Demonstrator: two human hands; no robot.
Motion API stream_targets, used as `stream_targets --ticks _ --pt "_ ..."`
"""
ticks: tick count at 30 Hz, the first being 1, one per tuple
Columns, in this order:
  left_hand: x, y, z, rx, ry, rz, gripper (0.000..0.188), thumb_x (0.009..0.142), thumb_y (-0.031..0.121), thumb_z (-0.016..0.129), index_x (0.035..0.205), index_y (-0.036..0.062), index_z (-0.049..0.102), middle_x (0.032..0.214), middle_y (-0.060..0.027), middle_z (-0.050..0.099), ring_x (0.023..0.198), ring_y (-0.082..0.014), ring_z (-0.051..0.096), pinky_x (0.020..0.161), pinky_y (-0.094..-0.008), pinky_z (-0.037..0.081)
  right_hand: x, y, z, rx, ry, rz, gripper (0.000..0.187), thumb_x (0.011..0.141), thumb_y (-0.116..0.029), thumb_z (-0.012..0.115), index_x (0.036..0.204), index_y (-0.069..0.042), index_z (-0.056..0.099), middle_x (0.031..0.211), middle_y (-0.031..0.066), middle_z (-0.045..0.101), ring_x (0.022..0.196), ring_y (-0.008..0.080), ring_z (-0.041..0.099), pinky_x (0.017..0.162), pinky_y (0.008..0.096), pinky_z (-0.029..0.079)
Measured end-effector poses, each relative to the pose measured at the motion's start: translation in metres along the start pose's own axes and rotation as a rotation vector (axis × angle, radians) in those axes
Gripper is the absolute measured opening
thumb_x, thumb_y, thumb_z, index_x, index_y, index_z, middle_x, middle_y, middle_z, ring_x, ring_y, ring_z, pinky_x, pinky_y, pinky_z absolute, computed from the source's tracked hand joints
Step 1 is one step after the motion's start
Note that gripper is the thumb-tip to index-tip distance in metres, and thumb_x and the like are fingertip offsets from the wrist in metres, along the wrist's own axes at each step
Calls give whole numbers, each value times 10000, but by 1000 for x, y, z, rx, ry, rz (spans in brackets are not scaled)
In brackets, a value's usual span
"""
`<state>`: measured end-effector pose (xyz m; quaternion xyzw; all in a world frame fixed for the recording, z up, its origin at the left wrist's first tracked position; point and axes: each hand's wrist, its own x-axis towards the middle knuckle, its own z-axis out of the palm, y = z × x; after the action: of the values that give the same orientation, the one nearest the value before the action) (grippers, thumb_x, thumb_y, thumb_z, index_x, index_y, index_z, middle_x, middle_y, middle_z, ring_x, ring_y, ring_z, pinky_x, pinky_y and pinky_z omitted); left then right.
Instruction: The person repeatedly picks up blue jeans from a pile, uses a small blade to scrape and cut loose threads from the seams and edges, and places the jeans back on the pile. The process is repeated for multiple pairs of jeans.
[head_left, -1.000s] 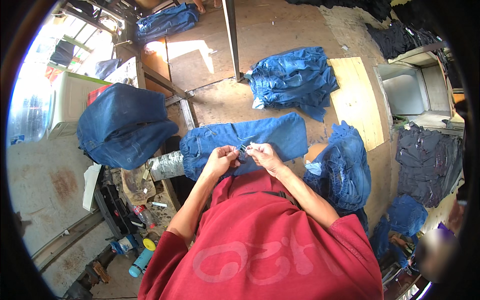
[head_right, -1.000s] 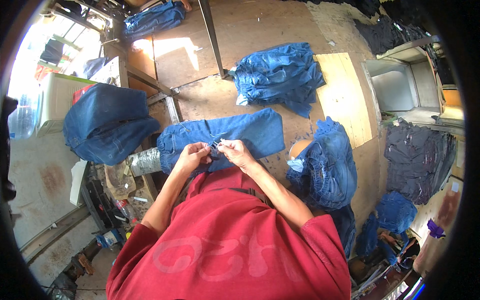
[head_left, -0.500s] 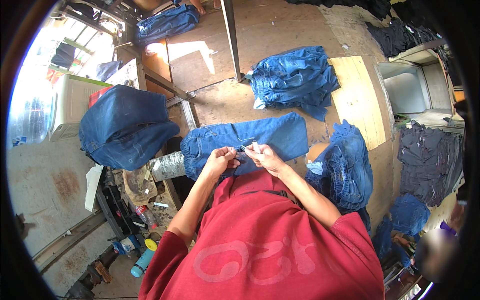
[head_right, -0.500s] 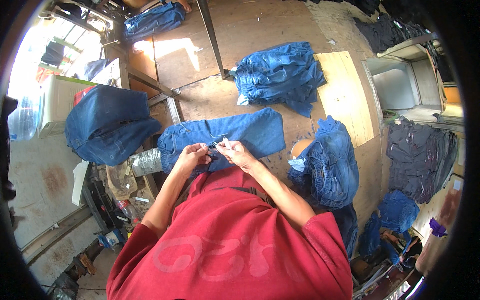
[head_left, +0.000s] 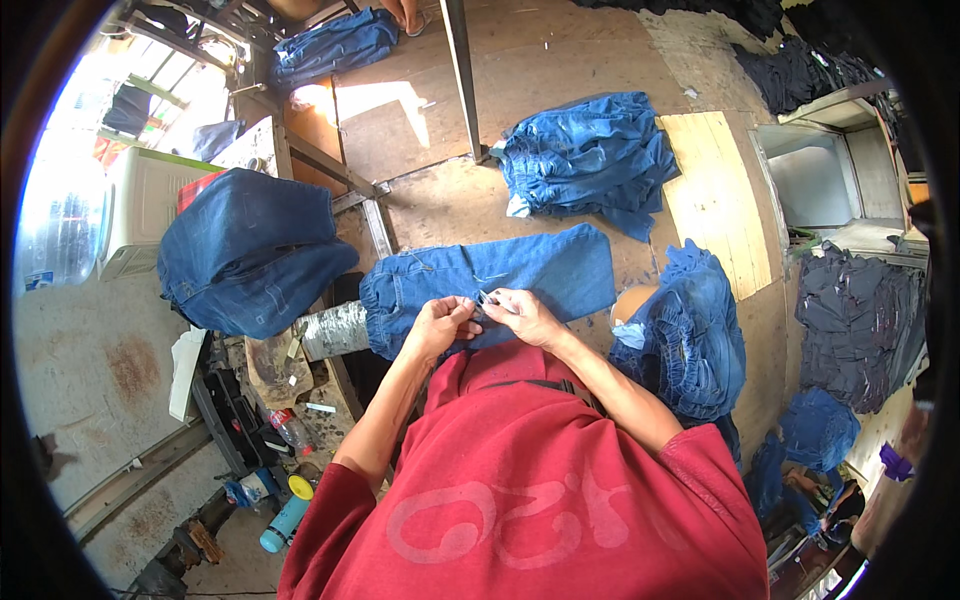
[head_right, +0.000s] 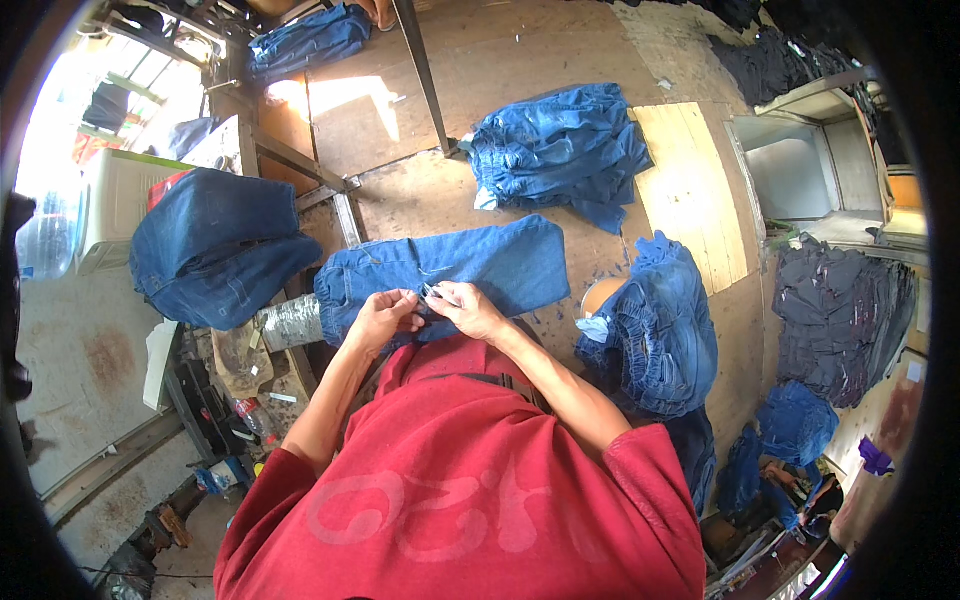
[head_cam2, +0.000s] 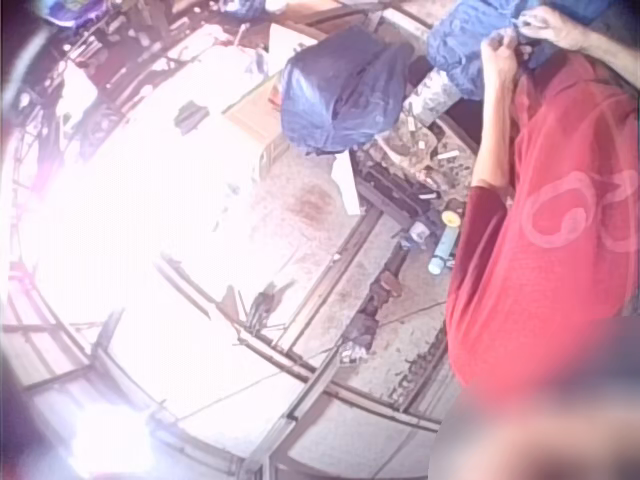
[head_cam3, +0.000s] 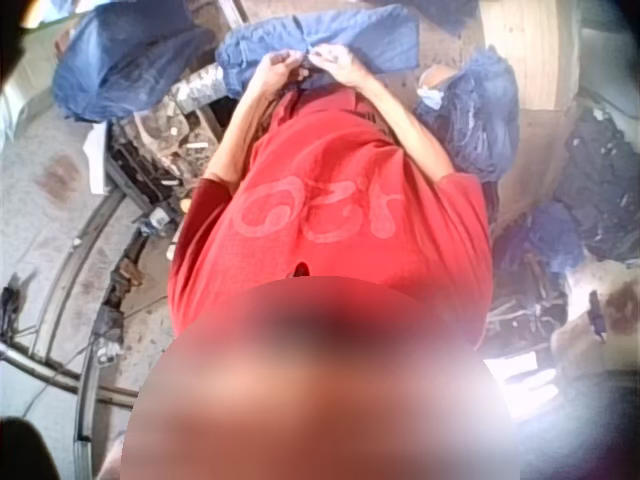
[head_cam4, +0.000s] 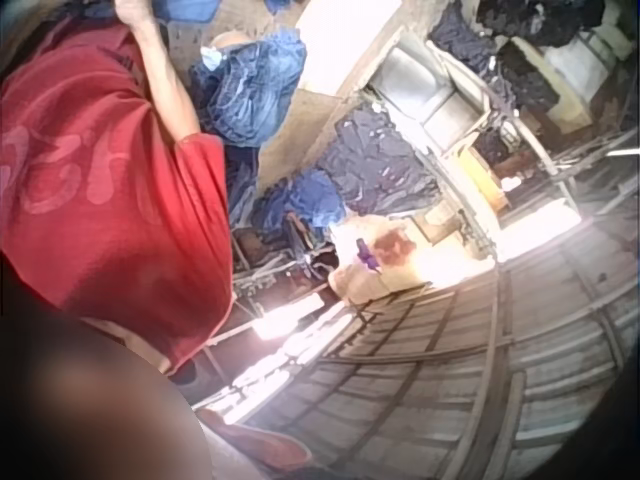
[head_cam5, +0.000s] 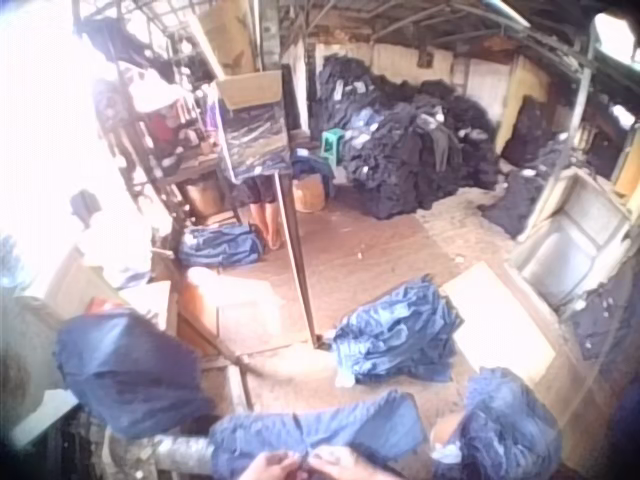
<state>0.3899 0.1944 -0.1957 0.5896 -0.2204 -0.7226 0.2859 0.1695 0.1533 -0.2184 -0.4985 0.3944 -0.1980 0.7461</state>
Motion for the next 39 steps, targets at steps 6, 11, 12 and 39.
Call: stream_targets --ticks 6,11,12,39 --pt "-4 -6 -2 -309 13 -117 166 1116 212 641 1134 53 682 1030 -55 769 837 -145 760 790 -295 629 -9 -4 -2 147 -65 111 183 1122 -238 641 1102 -62 690 882 -119 541 816 25 459 719 259 426" --pt "-17 6 0 -358 -26 -163 179 1119 194 622 1201 40 665 1088 -79 764 844 -169 768 804 -301 633 -7 0 -9 -45 -76 -4 197 1110 -240 660 1121 -52 716 902 -98 608 815 38 501 706 271 440" --pt "-20 9 1 -297 -28 -138 208 1113 177 626 1249 21 648 1096 -87 761 839 -171 766 807 -305 632 -7 1 -11 -94 -48 -49 202 1103 -241 669 1122 -47 722 902 -88 626 804 45 509 693 278 441" --pt "31 -96 32 -210 107 561 152 1075 177 695 1134 68 606 1005 -8 638 901 -102 591 826 -319 537 125 -93 239 -904 -277 -585 230 888 -228 821 1064 -108 736 1034 109 755 932 361 753 785 484 595"
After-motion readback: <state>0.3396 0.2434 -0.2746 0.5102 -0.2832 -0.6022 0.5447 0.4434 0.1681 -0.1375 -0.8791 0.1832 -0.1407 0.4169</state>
